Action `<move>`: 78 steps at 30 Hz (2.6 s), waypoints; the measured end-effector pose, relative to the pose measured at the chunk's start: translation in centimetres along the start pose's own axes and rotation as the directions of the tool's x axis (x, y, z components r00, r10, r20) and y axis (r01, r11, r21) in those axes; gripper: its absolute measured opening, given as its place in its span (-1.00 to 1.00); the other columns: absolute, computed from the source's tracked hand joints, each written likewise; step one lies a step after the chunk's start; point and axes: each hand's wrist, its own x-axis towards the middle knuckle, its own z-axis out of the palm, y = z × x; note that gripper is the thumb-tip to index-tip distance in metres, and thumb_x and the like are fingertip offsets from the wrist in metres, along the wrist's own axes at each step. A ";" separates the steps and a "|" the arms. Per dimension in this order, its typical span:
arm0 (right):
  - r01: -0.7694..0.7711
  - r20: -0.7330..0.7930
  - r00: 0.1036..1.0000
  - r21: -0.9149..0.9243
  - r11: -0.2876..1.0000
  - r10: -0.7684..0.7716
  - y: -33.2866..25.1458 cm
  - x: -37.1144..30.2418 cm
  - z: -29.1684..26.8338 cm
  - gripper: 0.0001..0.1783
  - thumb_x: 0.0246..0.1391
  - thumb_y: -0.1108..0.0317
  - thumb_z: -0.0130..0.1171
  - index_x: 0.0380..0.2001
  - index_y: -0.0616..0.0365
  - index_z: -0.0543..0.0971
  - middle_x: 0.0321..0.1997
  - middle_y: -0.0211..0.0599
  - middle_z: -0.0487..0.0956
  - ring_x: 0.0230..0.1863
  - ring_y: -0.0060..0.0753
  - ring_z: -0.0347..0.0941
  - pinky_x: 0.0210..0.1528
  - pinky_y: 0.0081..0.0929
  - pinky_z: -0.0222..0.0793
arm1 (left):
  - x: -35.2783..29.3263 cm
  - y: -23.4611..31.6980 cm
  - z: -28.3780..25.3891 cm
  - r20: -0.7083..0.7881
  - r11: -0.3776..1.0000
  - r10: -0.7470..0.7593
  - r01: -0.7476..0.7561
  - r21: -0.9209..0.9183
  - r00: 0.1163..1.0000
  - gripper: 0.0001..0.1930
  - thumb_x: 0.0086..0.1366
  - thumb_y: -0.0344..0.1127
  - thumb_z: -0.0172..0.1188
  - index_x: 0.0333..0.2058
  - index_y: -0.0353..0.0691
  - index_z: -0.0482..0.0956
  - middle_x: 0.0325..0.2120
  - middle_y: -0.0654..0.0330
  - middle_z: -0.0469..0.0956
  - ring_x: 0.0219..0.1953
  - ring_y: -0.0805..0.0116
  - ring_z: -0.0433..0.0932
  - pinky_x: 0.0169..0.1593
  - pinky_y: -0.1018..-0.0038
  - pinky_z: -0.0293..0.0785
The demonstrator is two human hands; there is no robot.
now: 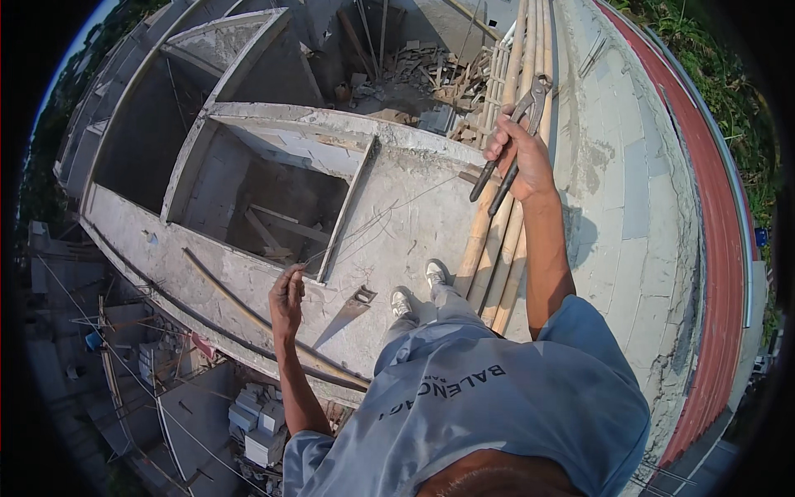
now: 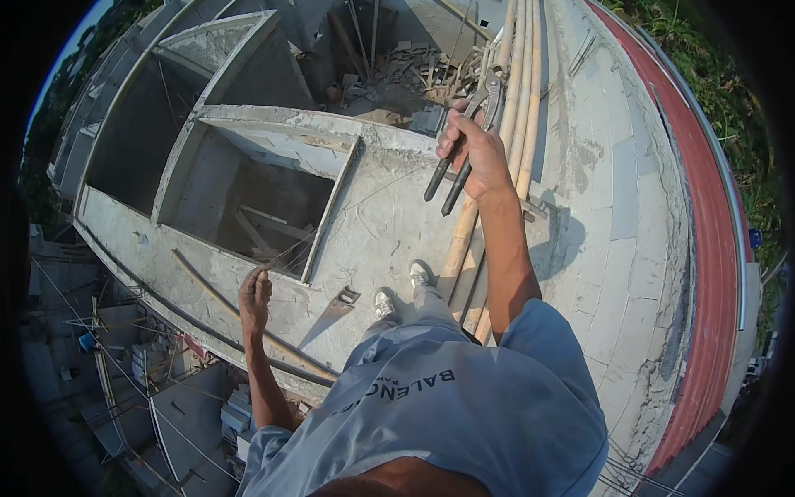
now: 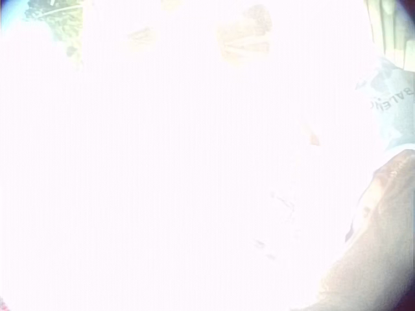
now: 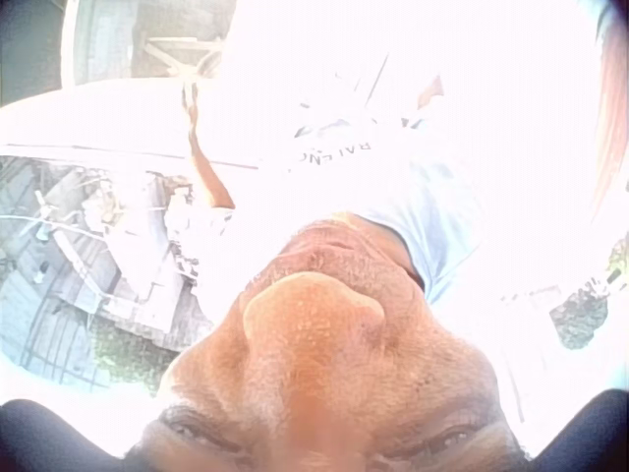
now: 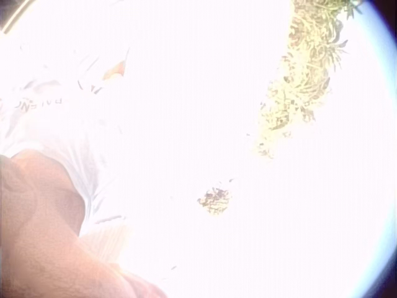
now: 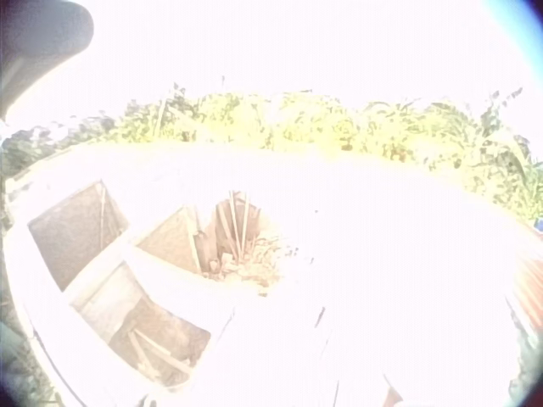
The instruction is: Secure a metal frame component to a concrete pillar using wire and pliers while checking level.
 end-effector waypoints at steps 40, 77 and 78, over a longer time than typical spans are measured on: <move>0.084 0.127 0.991 -0.390 0.917 -0.037 8.5 -3.1 2.6 -0.69 0.12 0.36 0.25 -0.12 0.11 0.39 -0.28 -0.19 0.64 -0.35 -0.51 0.54 -0.44 -0.61 0.38 | -2.2 5.2 6.8 0.196 0.953 -0.130 0.177 -0.246 0.972 -0.69 0.43 -0.09 0.01 -0.14 -0.22 0.53 -0.67 0.45 0.25 -0.65 0.70 0.11 -0.59 0.67 0.01; -0.129 -0.095 0.984 0.193 0.973 0.149 2.6 2.3 -4.2 -0.89 0.21 0.48 0.02 -0.22 0.02 0.40 -0.51 -0.38 0.39 -0.40 -0.45 0.35 -0.39 -0.48 0.26 | 0.4 3.4 5.1 0.053 0.938 -0.131 0.141 -0.317 0.990 -0.76 0.45 -0.14 -0.03 -0.24 -0.20 0.40 -0.47 0.23 0.55 -0.54 0.55 0.45 -0.43 0.60 0.44; -0.124 -0.097 0.985 0.194 0.973 0.145 2.6 2.1 -4.7 -0.89 0.21 0.48 0.02 -0.22 0.02 0.40 -0.51 -0.38 0.39 -0.40 -0.45 0.35 -0.39 -0.48 0.26 | 1.0 3.5 5.0 0.056 0.938 -0.128 0.139 -0.316 0.990 -0.76 0.45 -0.14 -0.03 -0.24 -0.20 0.40 -0.47 0.23 0.55 -0.54 0.55 0.45 -0.43 0.60 0.44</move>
